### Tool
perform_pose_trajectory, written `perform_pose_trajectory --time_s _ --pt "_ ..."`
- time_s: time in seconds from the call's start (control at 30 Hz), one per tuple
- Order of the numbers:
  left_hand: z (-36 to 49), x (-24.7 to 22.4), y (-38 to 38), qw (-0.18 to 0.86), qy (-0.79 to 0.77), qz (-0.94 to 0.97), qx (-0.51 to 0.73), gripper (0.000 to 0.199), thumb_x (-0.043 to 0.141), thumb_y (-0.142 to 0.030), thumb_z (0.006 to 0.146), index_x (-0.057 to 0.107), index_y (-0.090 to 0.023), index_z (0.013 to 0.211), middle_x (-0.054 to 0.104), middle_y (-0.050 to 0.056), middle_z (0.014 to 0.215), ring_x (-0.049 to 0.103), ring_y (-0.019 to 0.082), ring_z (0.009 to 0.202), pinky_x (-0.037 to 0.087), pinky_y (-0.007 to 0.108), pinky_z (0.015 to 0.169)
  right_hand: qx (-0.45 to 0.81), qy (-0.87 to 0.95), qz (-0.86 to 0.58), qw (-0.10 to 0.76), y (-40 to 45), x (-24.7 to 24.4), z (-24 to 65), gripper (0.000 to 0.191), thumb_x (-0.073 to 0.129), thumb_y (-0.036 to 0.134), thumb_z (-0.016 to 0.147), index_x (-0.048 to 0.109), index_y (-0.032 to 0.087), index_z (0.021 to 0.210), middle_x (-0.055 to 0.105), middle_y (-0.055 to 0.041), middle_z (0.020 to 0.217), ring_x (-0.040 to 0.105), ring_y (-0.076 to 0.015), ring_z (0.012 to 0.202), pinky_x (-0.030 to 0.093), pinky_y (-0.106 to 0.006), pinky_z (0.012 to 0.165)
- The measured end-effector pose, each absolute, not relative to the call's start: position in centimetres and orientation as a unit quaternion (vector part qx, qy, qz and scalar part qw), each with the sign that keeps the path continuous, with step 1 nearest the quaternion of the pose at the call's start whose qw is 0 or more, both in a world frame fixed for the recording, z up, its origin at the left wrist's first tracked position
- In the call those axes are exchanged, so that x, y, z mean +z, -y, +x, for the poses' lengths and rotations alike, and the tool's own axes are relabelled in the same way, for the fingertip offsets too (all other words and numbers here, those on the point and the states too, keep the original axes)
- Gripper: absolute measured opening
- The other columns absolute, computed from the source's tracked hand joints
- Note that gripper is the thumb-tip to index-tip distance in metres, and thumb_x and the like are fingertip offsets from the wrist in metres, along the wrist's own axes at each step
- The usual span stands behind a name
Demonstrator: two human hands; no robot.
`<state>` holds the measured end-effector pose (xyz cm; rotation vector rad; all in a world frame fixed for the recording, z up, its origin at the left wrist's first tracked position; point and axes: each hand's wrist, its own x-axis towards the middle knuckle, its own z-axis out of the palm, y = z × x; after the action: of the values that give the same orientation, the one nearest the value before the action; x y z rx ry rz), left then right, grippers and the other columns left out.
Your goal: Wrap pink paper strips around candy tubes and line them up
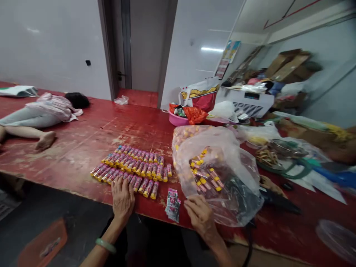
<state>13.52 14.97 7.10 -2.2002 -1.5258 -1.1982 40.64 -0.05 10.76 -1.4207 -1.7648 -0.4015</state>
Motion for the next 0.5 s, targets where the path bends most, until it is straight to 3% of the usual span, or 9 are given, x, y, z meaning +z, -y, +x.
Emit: perform_pose_trajectory --time_s 0.17,0.3,0.5 --pt "13.7 7.2 -14.9 0.081 0.516 -0.741 -0.422 0.033 0.040 -0.022 0.097 0.057 -0.003 0.119 0.054 0.024 0.127 0.041 0.035 0.132 0.030 0.058 0.114 -0.109 0.675 -0.613 0.397 -1.4 9.3 37.3 0.022 0.046 0.018 0.099 0.066 0.018 0.090 0.062 -0.0062 0.086 0.058 -0.0198 0.080 0.049 -0.035 0.074" --pt "13.8 7.2 -14.8 0.073 0.516 -0.739 -0.427 0.032 0.042 -0.020 0.096 0.057 -0.003 0.118 0.055 0.024 0.126 0.042 0.035 0.131 0.029 0.058 0.114 -0.088 0.675 -0.627 0.379 -2.9 8.6 37.1 0.027 0.047 0.025 0.099 0.067 0.018 0.082 0.060 -0.0050 0.081 0.056 -0.0196 0.076 0.045 -0.033 0.070" --pt "13.8 6.9 -14.7 0.069 0.516 -0.740 -0.426 0.033 0.044 -0.018 0.095 0.054 -0.006 0.123 0.055 0.022 0.129 0.042 0.036 0.132 0.029 0.059 0.114 -0.086 0.677 -0.627 0.376 -3.6 7.4 37.2 0.035 0.043 0.021 0.099 0.062 0.017 0.071 0.059 -0.0046 0.075 0.053 -0.0194 0.073 0.041 -0.034 0.072"
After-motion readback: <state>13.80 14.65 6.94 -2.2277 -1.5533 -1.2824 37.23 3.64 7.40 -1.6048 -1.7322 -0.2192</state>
